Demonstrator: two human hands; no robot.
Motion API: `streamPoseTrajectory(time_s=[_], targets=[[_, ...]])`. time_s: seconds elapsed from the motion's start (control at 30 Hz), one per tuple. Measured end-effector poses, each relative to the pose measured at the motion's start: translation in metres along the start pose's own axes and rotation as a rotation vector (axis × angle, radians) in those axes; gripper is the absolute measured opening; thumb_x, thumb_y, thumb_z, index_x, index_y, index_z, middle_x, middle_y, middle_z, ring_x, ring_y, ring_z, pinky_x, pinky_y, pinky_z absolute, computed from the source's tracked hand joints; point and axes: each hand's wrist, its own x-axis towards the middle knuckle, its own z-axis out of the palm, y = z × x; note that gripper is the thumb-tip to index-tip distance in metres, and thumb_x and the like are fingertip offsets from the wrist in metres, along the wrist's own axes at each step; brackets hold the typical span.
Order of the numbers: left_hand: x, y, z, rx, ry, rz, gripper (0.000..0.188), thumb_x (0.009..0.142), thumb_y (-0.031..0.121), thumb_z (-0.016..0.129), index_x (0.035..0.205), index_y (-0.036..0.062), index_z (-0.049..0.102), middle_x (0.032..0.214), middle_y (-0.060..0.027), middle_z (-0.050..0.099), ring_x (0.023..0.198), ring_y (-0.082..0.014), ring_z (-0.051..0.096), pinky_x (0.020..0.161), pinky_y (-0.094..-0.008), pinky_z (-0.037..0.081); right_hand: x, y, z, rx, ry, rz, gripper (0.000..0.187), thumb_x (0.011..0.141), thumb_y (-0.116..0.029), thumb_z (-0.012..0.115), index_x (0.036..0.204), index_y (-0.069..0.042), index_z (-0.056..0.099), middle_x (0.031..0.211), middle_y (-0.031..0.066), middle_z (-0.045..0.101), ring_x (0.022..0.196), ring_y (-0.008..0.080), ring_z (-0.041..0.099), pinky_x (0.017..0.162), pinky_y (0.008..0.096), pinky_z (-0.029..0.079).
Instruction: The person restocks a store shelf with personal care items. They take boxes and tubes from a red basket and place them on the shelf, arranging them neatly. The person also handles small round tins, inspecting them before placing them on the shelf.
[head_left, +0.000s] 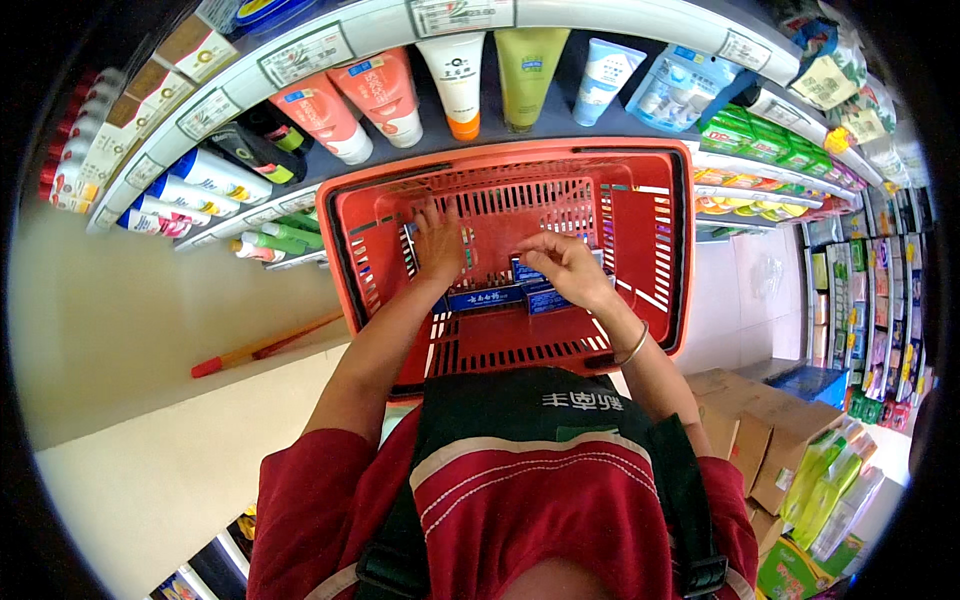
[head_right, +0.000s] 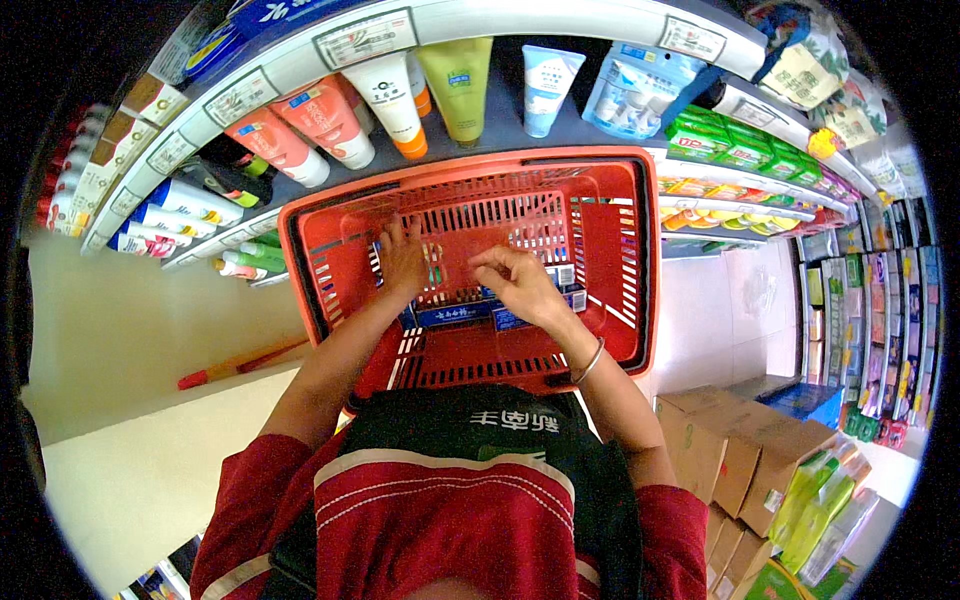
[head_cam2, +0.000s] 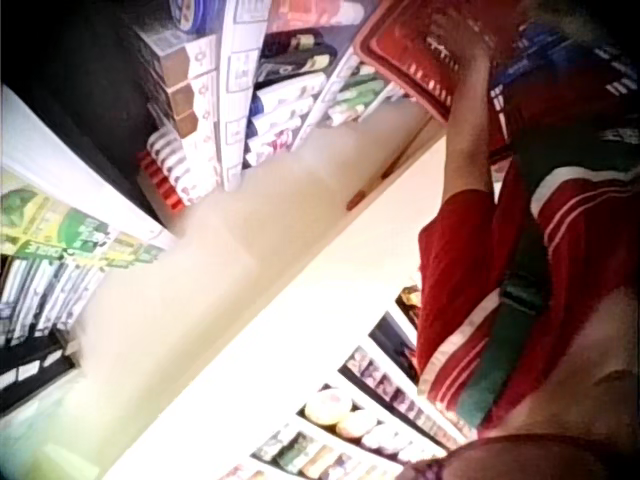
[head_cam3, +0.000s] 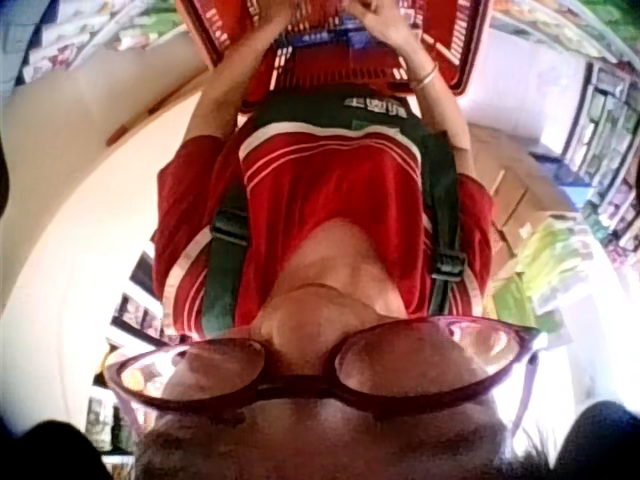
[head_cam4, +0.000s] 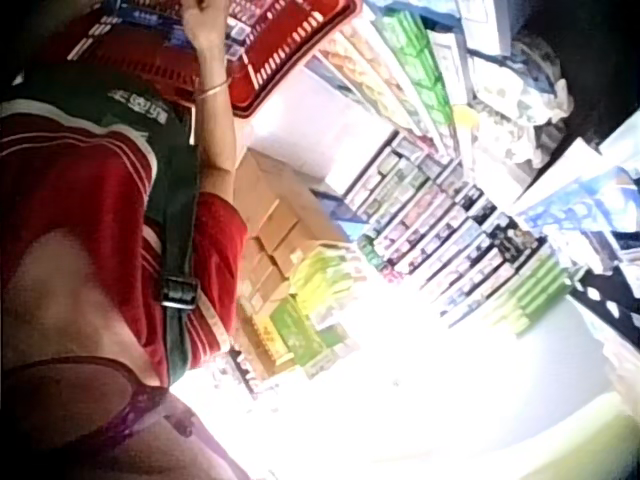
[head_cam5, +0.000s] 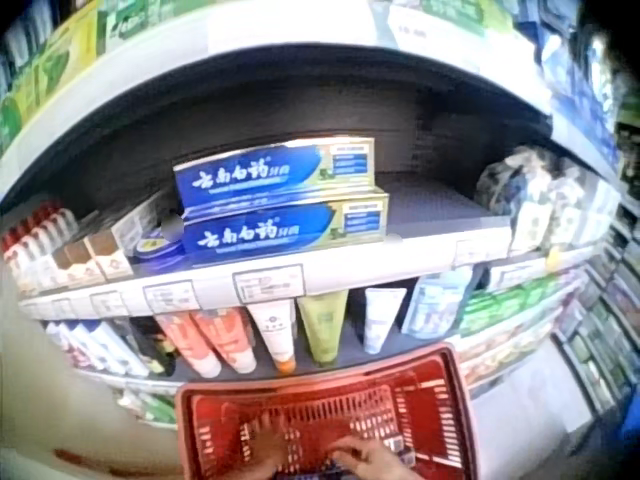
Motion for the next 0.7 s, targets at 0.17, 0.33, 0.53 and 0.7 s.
streamPoseTrajectory(time_s=[0.17,0.33,0.53,0.7], targets=[[-0.015,0.004,-0.008,-0.114,0.044,-0.188,0.081,0.077,0.013,0.072,0.144,0.0076,0.028,0.144,-0.0270,0.024,0.127,-0.0465,0.033,0.100,-0.0547,0.035,-0.004,0.019,-0.019,-0.037,0.113,-0.043,0.020,0.091,-0.015,0.063,0.106,-0.002,0.067,0.090,0.0044,0.067,0.077,0.0093,0.056,0.069,0.0269,0.047],[-0.013,0.007,-0.012,-0.351,0.195,-0.191,0.089,0.074,0.011,0.076,0.145,0.0041,0.023,0.137,-0.0291,0.030,0.123,-0.0489,0.036,0.101,-0.0529,0.037,-0.010,0.018,-0.046,0.059,0.279,-0.058,0.022,0.091,-0.013,0.060,0.107,0.000,0.067,0.082,0.0040,0.067,0.073,0.0100,0.058,0.067,0.0255,0.047],[-0.032,0.002,0.019,-0.258,-0.042,-0.274,0.072,0.070,0.007,0.073,0.135,0.0030,0.041,0.123,-0.0286,0.049,0.113,-0.0430,0.052,0.090,-0.0476,0.047,-0.020,0.031,-0.041,0.068,0.185,0.028,0.023,0.091,-0.016,0.062,0.107,0.000,0.066,0.082,0.0026,0.066,0.073,0.0085,0.056,0.066,0.0260,0.046],[0.008,0.004,-0.018,-1.328,-0.444,-0.385,0.043,0.067,0.000,0.055,0.110,0.0027,0.058,0.091,-0.0105,0.067,0.078,-0.0222,0.066,0.067,-0.0342,0.054,-0.018,0.056,-0.033,0.052,0.175,0.036,0.025,0.091,-0.019,0.064,0.107,0.000,0.066,0.081,0.0024,0.064,0.072,0.0088,0.055,0.066,0.0261,0.046]])
